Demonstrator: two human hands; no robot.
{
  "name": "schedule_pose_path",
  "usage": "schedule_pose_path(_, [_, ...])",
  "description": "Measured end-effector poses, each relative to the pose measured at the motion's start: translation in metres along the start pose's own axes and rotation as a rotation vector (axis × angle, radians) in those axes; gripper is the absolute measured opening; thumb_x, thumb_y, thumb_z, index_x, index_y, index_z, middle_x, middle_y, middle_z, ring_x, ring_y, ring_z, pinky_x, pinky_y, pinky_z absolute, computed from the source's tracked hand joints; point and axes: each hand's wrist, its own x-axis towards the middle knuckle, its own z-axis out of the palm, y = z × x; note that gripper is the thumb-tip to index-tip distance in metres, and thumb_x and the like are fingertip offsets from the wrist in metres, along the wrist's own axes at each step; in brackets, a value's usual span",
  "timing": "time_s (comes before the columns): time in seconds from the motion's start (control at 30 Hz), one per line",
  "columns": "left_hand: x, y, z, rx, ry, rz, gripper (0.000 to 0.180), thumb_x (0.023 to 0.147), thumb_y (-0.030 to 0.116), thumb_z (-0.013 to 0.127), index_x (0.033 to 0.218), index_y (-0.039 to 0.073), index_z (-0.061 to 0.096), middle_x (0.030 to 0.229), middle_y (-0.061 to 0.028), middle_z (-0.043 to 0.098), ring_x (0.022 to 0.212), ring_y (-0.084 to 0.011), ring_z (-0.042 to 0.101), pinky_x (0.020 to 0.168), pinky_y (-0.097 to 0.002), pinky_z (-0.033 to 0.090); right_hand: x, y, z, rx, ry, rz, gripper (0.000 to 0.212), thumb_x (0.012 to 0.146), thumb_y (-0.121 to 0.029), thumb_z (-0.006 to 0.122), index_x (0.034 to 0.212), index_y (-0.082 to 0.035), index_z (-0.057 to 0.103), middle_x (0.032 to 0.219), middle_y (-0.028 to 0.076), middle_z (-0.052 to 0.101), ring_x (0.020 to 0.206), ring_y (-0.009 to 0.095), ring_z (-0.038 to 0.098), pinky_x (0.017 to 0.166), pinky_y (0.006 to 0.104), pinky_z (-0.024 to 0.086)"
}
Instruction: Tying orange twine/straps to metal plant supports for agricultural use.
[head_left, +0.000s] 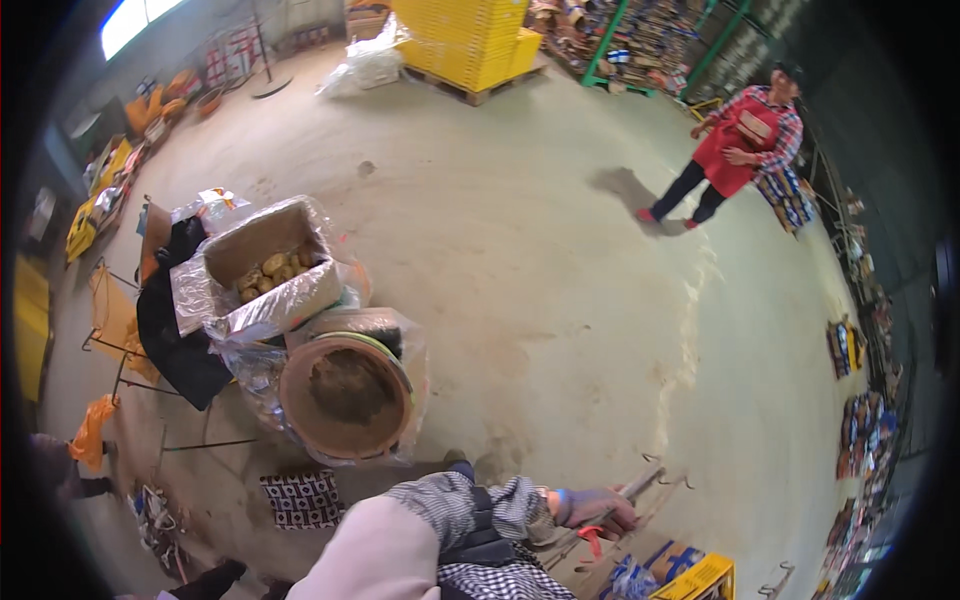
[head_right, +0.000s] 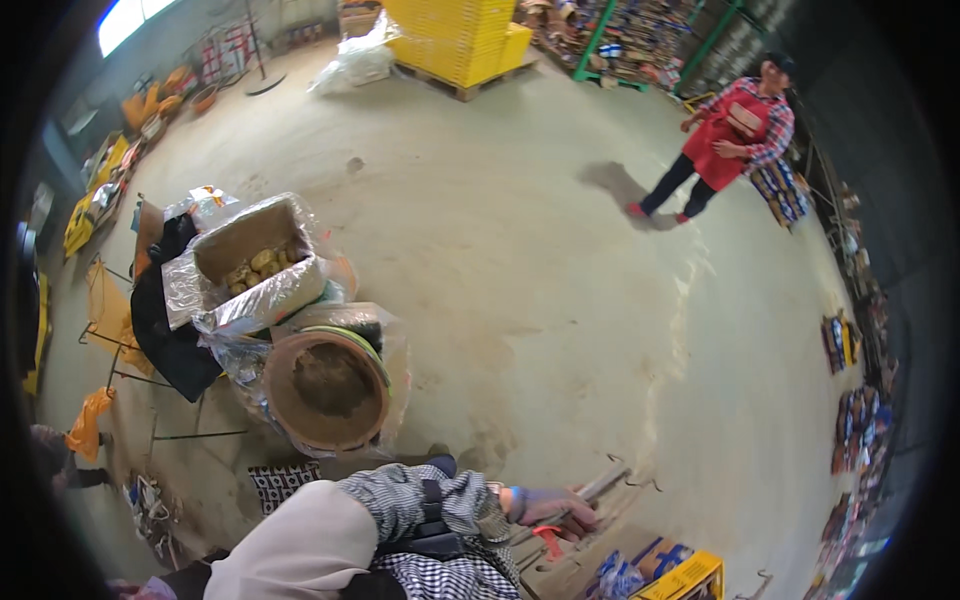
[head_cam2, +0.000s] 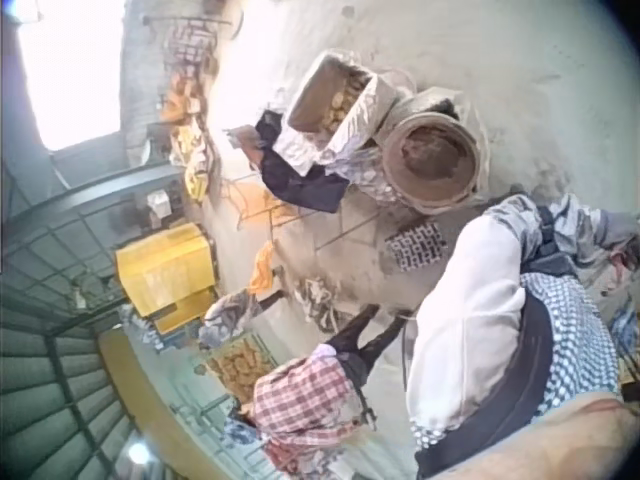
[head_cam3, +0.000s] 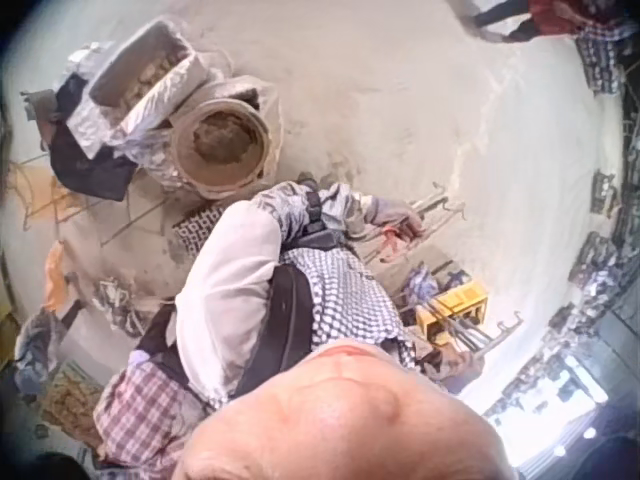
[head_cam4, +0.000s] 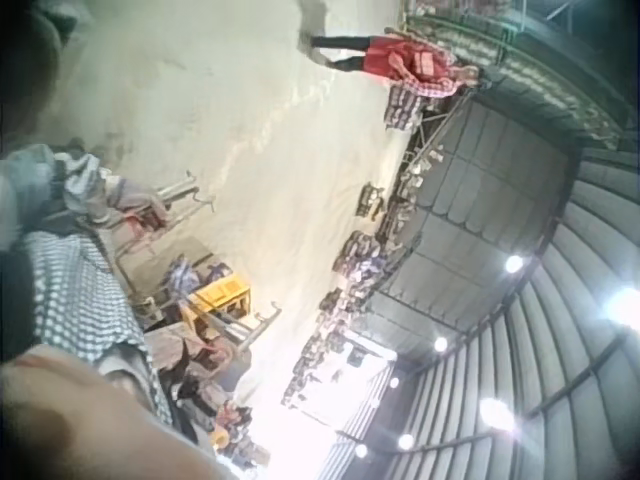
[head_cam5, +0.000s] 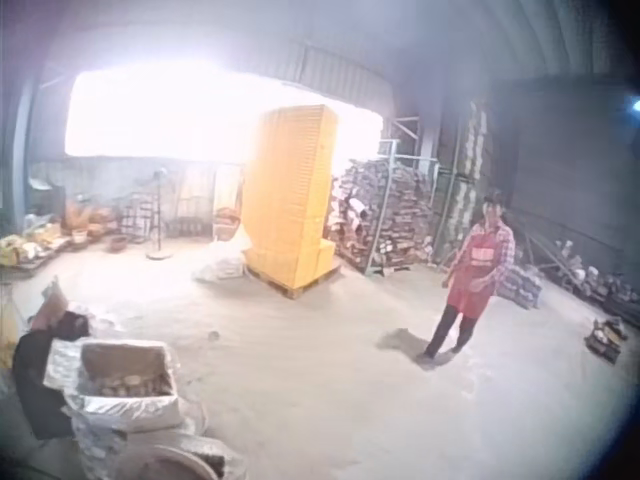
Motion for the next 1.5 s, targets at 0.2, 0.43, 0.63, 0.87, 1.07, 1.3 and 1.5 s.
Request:
schedule_pose_path(0.2, [0.009, 0.156, -0.044, -0.018, 0.173, -0.043, 0.043, 0.073, 0.014, 0.061, 0.112, 0.011, 0.042, 0.085, -0.0059, 0.057, 0.069, -0.0141, 0.058, 0.058, -0.025, 0.052, 0.091, -0.144, 0.065, -0.091, -0.044, -0.047, 0.044, 0.079, -0.03, 0.06, 0.11, -0.002, 0.047, 0.075, 0.009, 0.059, 0.06, 0.021, 0.059, 0.075, 0.0404, 0.052])
schedule_pose_path(0.43, [-0.02, 0.345, -0.144, -0.054, 0.264, 0.159, 0.035, 0.074, 0.013, 0.062, 0.104, 0.01, 0.045, 0.087, -0.0067, 0.058, 0.07, -0.0151, 0.06, 0.063, -0.0266, 0.054, 0.196, -0.355, 0.261, 0.007, -0.155, -0.455, 0.027, 0.079, -0.012, 0.053, 0.1, 0.0, 0.042, 0.068, 0.01, 0.051, 0.041, 0.019, 0.048, 0.033, 0.0307, 0.04])
schedule_pose_path(0.63, [-0.134, 0.488, -0.188, -0.169, 0.512, 0.501, 0.03, 0.074, 0.013, 0.061, 0.103, 0.013, 0.05, 0.082, -0.0056, 0.054, 0.069, -0.0164, 0.059, 0.056, -0.0306, 0.052, 0.167, -0.611, 0.436, 0.135, -0.464, -0.374, 0.037, 0.079, -0.001, 0.048, 0.113, -0.004, 0.035, 0.071, 0.008, 0.047, 0.042, 0.018, 0.044, 0.032, 0.0302, 0.038])
schedule_pose_path(0.87, [-0.289, 0.624, -0.283, -0.167, 0.488, 1.009, 0.04, 0.081, 0.018, 0.058, 0.116, 0.013, 0.039, 0.09, -0.0082, 0.058, 0.074, -0.0188, 0.061, 0.06, -0.0292, 0.053, 0.202, -0.857, 0.666, -0.034, -0.677, -0.578, 0.042, 0.079, -0.006, 0.054, 0.116, -0.004, 0.034, 0.075, 0.013, 0.051, 0.056, 0.022, 0.054, 0.041, 0.0401, 0.044])
schedule_pose_path(1.07, [-0.447, 0.724, -0.307, -0.219, 0.706, 1.367, 0.043, 0.077, 0.012, 0.059, 0.115, 0.013, 0.039, 0.077, -0.0055, 0.056, 0.065, -0.0148, 0.058, 0.052, -0.0256, 0.049, -0.019, -1.098, 0.81, -0.105, -0.917, -1.006, 0.044, 0.081, -0.011, 0.056, 0.118, -0.01, 0.032, 0.08, 0.016, 0.053, 0.058, 0.024, 0.054, 0.047, 0.0408, 0.046])
schedule_pose_path(1.3, [-0.601, 0.802, -0.318, -0.367, 0.844, 1.709, 0.035, 0.074, 0.011, 0.059, 0.107, 0.012, 0.046, 0.077, -0.0022, 0.054, 0.061, -0.0114, 0.054, 0.053, -0.0245, 0.046, -0.172, -1.318, 1.006, -0.43, -1.14, -1.186, 0.034, 0.085, -0.028, 0.056, 0.109, -0.011, 0.04, 0.084, 0.013, 0.055, 0.071, 0.028, 0.056, 0.05, 0.0523, 0.044])
schedule_pose_path(1.5, [-0.702, 0.896, -0.441, -0.351, 0.73, 1.954, 0.02, 0.078, 0.016, 0.058, 0.096, 0.01, 0.052, 0.076, -0.0042, 0.057, 0.064, -0.0163, 0.058, 0.052, -0.0285, 0.047, -0.342, -1.408, 1.137, -0.152, -1.394, -1.234, 0.05, 0.069, -0.002, 0.061, 0.116, -0.001, 0.046, 0.069, 0.009, 0.053, 0.044, 0.017, 0.049, 0.037, 0.0292, 0.043])
